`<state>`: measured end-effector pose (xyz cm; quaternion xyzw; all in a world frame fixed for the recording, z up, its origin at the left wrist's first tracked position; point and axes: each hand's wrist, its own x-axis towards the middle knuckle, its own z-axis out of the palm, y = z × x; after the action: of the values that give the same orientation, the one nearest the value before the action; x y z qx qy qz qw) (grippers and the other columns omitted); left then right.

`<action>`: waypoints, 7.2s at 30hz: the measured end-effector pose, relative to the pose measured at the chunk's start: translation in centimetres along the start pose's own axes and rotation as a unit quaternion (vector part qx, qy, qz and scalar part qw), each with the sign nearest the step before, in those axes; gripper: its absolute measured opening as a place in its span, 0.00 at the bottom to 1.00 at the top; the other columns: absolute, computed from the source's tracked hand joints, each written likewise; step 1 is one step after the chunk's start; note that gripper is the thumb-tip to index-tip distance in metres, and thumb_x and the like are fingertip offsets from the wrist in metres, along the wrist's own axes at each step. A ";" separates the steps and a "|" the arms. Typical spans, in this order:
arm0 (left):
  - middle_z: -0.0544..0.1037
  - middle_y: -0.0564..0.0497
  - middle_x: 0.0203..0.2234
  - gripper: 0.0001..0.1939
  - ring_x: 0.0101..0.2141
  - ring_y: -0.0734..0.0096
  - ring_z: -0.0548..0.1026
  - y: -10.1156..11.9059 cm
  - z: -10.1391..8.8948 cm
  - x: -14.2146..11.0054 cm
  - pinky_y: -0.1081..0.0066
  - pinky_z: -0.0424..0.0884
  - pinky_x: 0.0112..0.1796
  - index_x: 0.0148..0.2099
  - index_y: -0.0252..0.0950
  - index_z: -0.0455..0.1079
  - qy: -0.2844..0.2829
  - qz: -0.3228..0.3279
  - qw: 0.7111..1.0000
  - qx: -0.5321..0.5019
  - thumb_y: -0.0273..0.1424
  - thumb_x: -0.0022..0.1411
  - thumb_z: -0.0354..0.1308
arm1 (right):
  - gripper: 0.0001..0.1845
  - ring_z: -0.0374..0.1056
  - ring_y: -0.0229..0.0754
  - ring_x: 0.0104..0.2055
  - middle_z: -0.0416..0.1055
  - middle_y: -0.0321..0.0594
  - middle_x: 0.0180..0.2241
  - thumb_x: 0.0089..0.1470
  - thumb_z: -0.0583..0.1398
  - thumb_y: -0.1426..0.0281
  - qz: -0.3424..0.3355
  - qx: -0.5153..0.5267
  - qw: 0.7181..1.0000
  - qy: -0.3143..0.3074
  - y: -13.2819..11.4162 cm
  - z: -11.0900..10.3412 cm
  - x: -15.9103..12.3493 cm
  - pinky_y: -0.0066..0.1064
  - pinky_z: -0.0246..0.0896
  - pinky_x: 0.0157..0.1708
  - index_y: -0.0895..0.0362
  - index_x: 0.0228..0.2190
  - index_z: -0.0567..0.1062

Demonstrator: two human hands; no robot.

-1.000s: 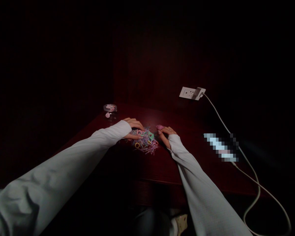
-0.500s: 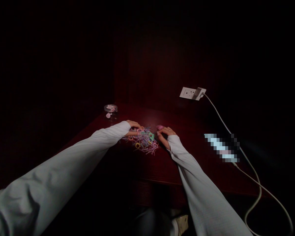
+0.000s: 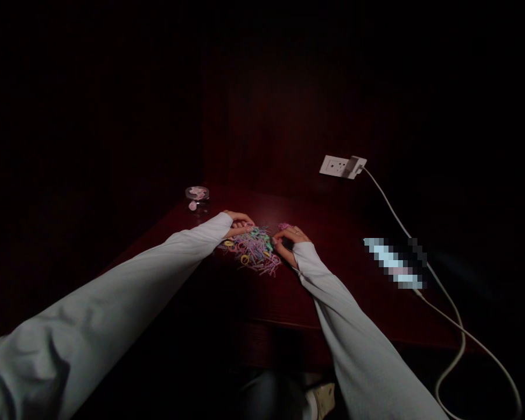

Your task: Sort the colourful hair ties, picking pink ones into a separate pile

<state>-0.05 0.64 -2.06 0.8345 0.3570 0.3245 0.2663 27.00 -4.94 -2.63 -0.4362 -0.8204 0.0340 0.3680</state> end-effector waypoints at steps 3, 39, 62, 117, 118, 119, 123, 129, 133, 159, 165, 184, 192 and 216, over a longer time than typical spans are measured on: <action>0.79 0.52 0.30 0.19 0.26 0.76 0.70 0.0 -0.1 -0.1 0.76 0.67 0.30 0.52 0.34 0.82 -0.007 -0.006 1.000 0.010 0.41 0.69 0.62 | 0.08 0.73 0.47 0.43 0.79 0.39 0.35 0.63 0.62 0.61 0.000 0.001 1.000 0.000 -0.3 0.3 0.0 0.45 0.65 0.58 0.49 0.35 0.80; 0.81 0.50 0.47 0.11 0.48 0.60 0.70 0.7 -0.4 -0.2 0.64 0.63 0.52 0.43 0.41 0.81 -0.062 0.174 0.964 0.194 0.42 0.64 0.68 | 0.16 0.74 0.49 0.50 0.80 0.41 0.46 0.54 0.69 0.68 0.040 0.011 0.998 -0.055 0.7 3.2 0.0 0.41 0.70 0.54 0.48 0.46 0.83; 0.82 0.50 0.46 0.07 0.47 0.61 0.73 0.3 -0.4 0.0 0.65 0.64 0.50 0.43 0.40 0.81 -0.066 0.204 0.958 0.191 0.35 0.64 0.67 | 0.11 0.73 0.46 0.38 0.79 0.42 0.38 0.57 0.67 0.57 0.040 0.073 0.996 -0.030 1.4 4.7 0.4 0.36 0.69 0.42 0.51 0.35 0.84; 0.84 0.48 0.48 0.04 0.48 0.62 0.78 0.9 -0.3 0.3 0.62 0.66 0.53 0.39 0.38 0.78 -0.015 0.183 0.976 0.113 0.32 0.66 0.63 | 0.13 0.67 0.52 0.50 0.80 0.40 0.42 0.67 0.63 0.53 0.056 0.001 0.998 0.024 -0.7 2.6 0.3 0.49 0.56 0.60 0.45 0.39 0.85; 0.84 0.48 0.48 0.04 0.48 0.62 0.78 1.0 -0.3 0.3 0.62 0.66 0.53 0.39 0.38 0.78 -0.018 0.180 0.977 0.116 0.32 0.66 0.63 | 0.14 0.67 0.52 0.50 0.80 0.40 0.41 0.67 0.63 0.53 0.055 0.001 0.998 0.022 -0.6 2.7 0.4 0.48 0.56 0.59 0.46 0.38 0.85; 0.84 0.48 0.48 0.04 0.48 0.62 0.78 1.0 -0.3 0.2 0.63 0.66 0.53 0.39 0.38 0.78 -0.021 0.178 0.977 0.118 0.32 0.66 0.63 | 0.14 0.67 0.51 0.50 0.80 0.40 0.41 0.66 0.63 0.53 0.053 0.002 0.998 0.018 -0.5 2.7 0.4 0.48 0.57 0.59 0.46 0.38 0.85; 0.84 0.48 0.48 0.06 0.48 0.62 0.78 1.4 -0.2 0.1 0.64 0.66 0.52 0.39 0.37 0.77 -0.024 0.179 0.976 0.119 0.34 0.67 0.63 | 0.14 0.67 0.51 0.49 0.80 0.41 0.41 0.65 0.65 0.53 0.038 0.008 0.999 0.004 -0.8 2.5 0.3 0.46 0.57 0.57 0.47 0.36 0.85; 0.84 0.48 0.49 0.05 0.47 0.62 0.78 1.8 -0.2 0.0 0.62 0.66 0.52 0.40 0.37 0.78 -0.020 0.182 0.976 0.119 0.33 0.67 0.62 | 0.14 0.67 0.50 0.49 0.80 0.40 0.42 0.66 0.64 0.54 0.035 0.022 0.999 0.010 -1.6 2.0 0.1 0.45 0.58 0.56 0.48 0.34 0.85; 0.84 0.47 0.49 0.06 0.48 0.62 0.78 1.9 -0.1 0.0 0.62 0.66 0.53 0.40 0.38 0.78 -0.024 0.181 0.976 0.119 0.33 0.67 0.62 | 0.13 0.67 0.50 0.48 0.80 0.40 0.40 0.64 0.66 0.54 0.049 0.026 0.998 0.013 -0.8 2.6 0.4 0.46 0.59 0.55 0.46 0.35 0.86; 0.83 0.48 0.51 0.18 0.50 0.61 0.76 1.1 0.9 0.1 0.63 0.64 0.51 0.50 0.43 0.81 -0.042 0.182 0.970 0.156 0.50 0.70 0.64 | 0.17 0.71 0.51 0.49 0.82 0.42 0.40 0.66 0.63 0.50 0.054 0.067 0.996 0.016 0.1 2.6 0.7 0.47 0.60 0.56 0.47 0.37 0.86; 0.84 0.50 0.50 0.14 0.49 0.61 0.76 1.5 1.3 0.1 0.63 0.64 0.52 0.45 0.43 0.83 -0.041 0.186 0.970 0.150 0.46 0.70 0.65 | 0.17 0.71 0.50 0.48 0.81 0.42 0.40 0.65 0.64 0.51 0.041 0.079 0.996 0.019 0.0 2.5 0.7 0.47 0.60 0.56 0.47 0.36 0.86; 0.86 0.50 0.47 0.15 0.47 0.62 0.76 0.9 1.9 0.7 0.63 0.62 0.51 0.44 0.43 0.86 -0.045 0.156 0.975 0.150 0.48 0.70 0.66 | 0.17 0.71 0.48 0.47 0.82 0.41 0.39 0.66 0.64 0.51 0.034 0.065 0.997 0.033 0.3 2.5 0.7 0.47 0.56 0.59 0.47 0.38 0.87; 0.86 0.49 0.47 0.17 0.47 0.63 0.76 0.6 1.2 0.6 0.64 0.63 0.52 0.43 0.41 0.85 -0.041 0.182 0.973 0.138 0.47 0.73 0.62 | 0.17 0.70 0.49 0.47 0.81 0.41 0.38 0.65 0.64 0.50 0.042 0.056 0.996 0.057 0.2 2.4 0.7 0.45 0.59 0.56 0.47 0.37 0.87; 0.83 0.49 0.52 0.16 0.52 0.60 0.76 0.1 0.1 0.0 0.63 0.64 0.55 0.57 0.46 0.81 -0.028 0.144 0.978 0.148 0.43 0.74 0.59 | 0.26 0.53 0.61 0.58 0.73 0.48 0.57 0.62 0.61 0.45 0.328 -0.107 0.923 0.169 3.4 -1.0 -0.2 0.51 0.50 0.55 0.51 0.36 0.89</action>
<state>0.09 0.56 -2.03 0.9159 0.2692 0.2801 0.1003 30.09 -3.24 -3.27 -0.7165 -0.5562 -0.0091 0.4208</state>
